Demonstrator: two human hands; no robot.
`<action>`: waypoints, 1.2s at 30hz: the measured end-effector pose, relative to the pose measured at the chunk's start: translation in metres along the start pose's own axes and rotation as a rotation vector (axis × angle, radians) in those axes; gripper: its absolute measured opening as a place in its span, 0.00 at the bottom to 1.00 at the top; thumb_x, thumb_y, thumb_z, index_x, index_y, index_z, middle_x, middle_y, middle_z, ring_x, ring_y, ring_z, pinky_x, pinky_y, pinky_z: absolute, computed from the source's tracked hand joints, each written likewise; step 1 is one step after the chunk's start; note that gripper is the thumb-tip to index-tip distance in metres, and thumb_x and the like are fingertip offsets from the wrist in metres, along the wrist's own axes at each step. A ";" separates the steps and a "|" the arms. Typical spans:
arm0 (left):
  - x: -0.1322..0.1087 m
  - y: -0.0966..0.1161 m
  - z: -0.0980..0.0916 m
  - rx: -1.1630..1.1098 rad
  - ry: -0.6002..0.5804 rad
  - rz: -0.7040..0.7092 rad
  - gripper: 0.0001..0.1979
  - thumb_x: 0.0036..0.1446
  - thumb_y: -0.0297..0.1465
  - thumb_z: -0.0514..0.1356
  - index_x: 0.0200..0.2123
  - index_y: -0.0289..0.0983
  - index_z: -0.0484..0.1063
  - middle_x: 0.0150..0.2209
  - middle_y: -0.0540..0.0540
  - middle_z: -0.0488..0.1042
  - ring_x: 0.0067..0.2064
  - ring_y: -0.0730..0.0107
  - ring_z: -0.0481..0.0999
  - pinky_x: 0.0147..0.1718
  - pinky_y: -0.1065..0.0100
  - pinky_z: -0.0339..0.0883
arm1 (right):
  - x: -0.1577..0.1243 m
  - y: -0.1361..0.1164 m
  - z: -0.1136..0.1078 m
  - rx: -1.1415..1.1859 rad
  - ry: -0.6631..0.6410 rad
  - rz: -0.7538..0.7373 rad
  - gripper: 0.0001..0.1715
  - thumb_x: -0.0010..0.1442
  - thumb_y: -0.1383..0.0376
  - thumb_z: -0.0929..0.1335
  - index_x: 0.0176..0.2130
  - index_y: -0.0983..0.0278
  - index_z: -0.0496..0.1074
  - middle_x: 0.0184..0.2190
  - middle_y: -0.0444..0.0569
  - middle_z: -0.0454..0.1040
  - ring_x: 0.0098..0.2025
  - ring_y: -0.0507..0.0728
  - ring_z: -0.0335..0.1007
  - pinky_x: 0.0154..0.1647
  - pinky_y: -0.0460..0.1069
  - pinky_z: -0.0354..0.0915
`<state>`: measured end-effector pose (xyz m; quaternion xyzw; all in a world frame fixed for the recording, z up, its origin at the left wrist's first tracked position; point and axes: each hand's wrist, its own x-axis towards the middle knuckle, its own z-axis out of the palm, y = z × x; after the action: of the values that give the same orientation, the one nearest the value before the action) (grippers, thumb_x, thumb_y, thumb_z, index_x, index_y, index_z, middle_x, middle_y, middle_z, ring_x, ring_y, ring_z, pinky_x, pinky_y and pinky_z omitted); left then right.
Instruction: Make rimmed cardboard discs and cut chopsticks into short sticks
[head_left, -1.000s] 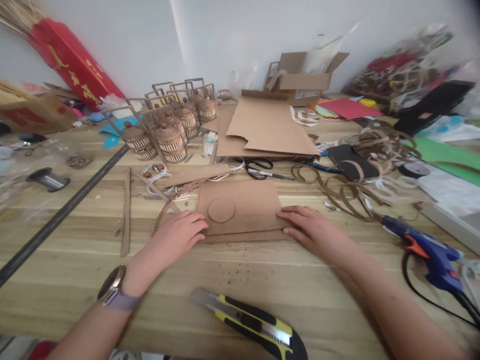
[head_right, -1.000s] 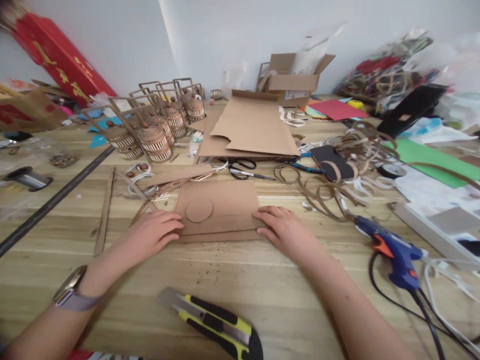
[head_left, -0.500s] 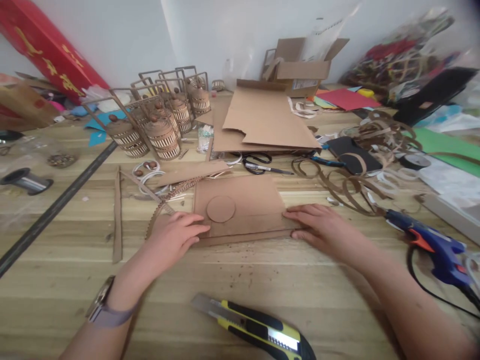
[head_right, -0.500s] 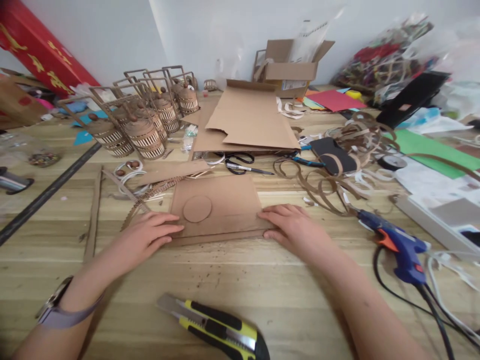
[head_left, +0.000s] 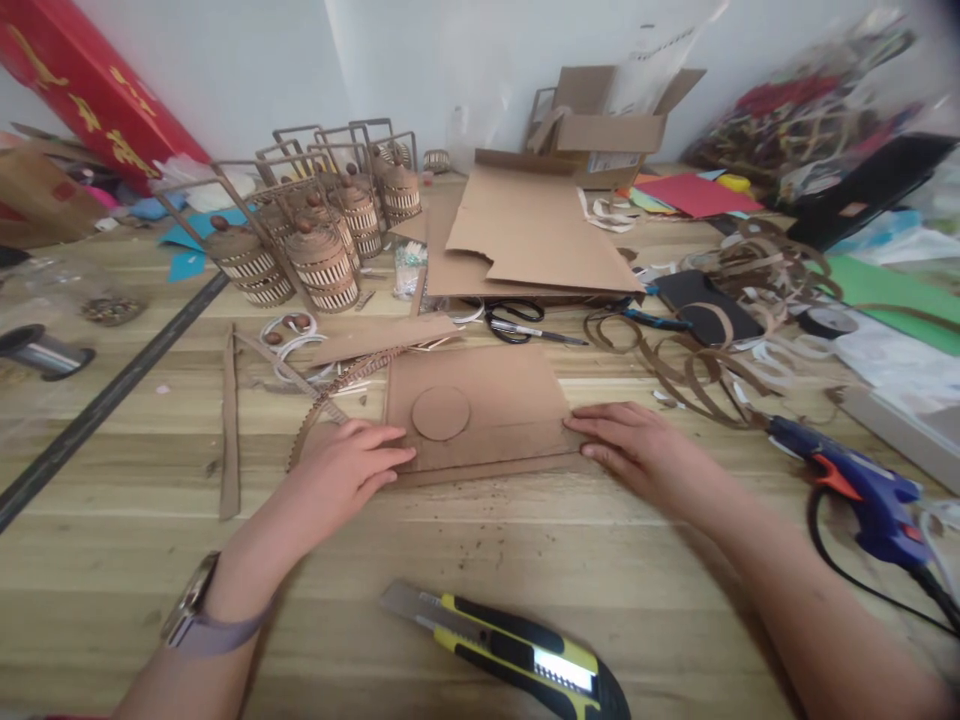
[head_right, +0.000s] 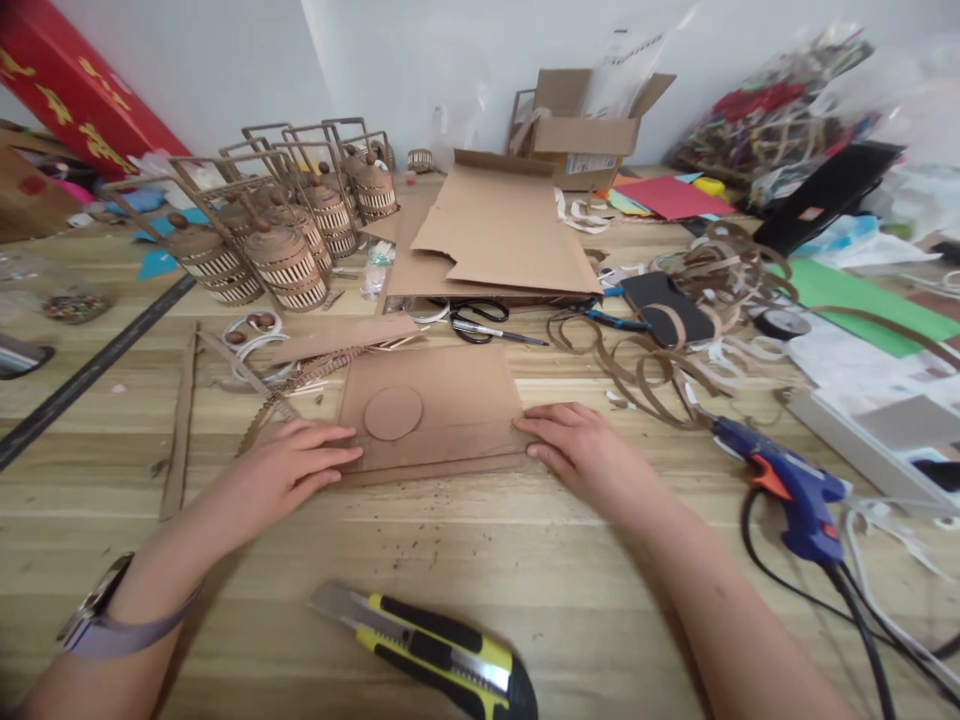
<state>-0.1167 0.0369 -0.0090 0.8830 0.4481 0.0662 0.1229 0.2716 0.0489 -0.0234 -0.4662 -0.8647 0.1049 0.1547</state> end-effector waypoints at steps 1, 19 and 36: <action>0.000 0.000 -0.001 0.002 -0.006 -0.002 0.16 0.63 0.27 0.56 0.50 0.45 0.77 0.55 0.47 0.75 0.54 0.58 0.70 0.52 0.55 0.69 | 0.000 0.000 0.000 -0.005 0.003 -0.006 0.20 0.67 0.59 0.61 0.53 0.59 0.75 0.51 0.54 0.77 0.52 0.63 0.72 0.53 0.62 0.69; -0.001 0.004 -0.003 -0.018 -0.015 0.005 0.15 0.62 0.28 0.56 0.48 0.44 0.79 0.55 0.45 0.76 0.52 0.56 0.71 0.51 0.53 0.69 | 0.000 -0.003 -0.002 -0.004 -0.008 -0.066 0.19 0.66 0.61 0.62 0.52 0.60 0.76 0.51 0.54 0.77 0.53 0.63 0.72 0.54 0.62 0.70; -0.002 -0.002 0.002 -0.036 0.047 0.035 0.14 0.63 0.31 0.56 0.47 0.46 0.79 0.54 0.46 0.77 0.52 0.57 0.72 0.51 0.53 0.69 | 0.000 -0.007 -0.002 0.044 0.002 -0.027 0.18 0.66 0.62 0.63 0.52 0.59 0.75 0.51 0.53 0.77 0.53 0.62 0.72 0.54 0.61 0.70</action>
<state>-0.1194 0.0363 -0.0113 0.8866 0.4340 0.0972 0.1271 0.2671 0.0455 -0.0198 -0.4511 -0.8682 0.1215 0.1672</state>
